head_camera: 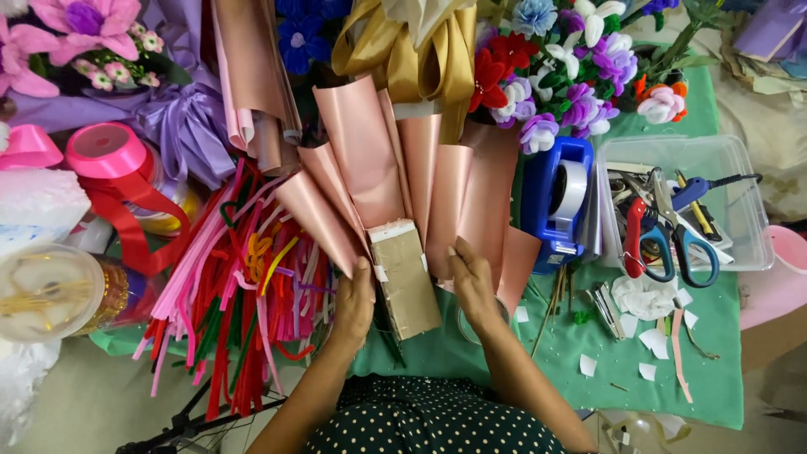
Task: The person folds pink wrapping paper and wraps it around a small rectangular box. They adjust the paper to fit the box and secure it with tape. The person repeats the folding and wrapping process for multiple sheets of paper.
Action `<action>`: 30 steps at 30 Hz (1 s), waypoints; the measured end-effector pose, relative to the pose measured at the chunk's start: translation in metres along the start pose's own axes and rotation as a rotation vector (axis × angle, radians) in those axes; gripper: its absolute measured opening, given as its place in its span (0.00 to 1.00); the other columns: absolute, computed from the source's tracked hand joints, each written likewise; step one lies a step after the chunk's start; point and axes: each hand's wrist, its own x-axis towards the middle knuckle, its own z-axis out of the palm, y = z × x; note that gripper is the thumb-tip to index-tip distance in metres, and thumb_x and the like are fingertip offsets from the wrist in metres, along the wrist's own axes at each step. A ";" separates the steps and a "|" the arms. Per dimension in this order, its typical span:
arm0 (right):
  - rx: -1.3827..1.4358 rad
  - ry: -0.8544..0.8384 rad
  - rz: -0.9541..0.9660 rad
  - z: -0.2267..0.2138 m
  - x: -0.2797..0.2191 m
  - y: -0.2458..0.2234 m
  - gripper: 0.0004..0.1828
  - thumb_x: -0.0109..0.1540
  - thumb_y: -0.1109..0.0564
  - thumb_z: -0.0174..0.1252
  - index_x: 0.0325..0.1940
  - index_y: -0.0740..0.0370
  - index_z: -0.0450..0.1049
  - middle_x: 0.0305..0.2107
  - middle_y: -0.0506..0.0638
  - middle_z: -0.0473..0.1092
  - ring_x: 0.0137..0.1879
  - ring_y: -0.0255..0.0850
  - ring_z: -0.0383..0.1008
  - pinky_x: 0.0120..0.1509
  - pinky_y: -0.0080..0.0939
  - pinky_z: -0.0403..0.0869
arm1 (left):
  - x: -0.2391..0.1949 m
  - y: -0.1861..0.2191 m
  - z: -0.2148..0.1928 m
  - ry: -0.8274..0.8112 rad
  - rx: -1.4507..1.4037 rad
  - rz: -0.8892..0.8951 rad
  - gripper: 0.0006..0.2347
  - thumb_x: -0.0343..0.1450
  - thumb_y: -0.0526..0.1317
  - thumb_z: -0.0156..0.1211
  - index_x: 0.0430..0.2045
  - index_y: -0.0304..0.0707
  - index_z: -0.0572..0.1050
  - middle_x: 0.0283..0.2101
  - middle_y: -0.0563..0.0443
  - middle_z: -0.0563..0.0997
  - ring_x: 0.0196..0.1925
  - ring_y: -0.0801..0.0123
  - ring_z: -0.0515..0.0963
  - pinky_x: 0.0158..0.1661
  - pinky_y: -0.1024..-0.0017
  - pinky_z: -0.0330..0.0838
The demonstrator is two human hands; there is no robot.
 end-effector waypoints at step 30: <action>-0.410 0.200 -0.790 -0.019 -0.081 -0.113 0.21 0.64 0.63 0.54 0.62 0.66 0.74 0.50 0.61 0.71 0.40 0.55 0.79 0.42 0.48 0.78 | -0.017 -0.027 0.058 -0.435 -0.188 0.306 0.17 0.79 0.43 0.54 0.19 0.35 0.78 0.14 0.45 0.77 0.16 0.69 0.77 0.24 0.70 0.75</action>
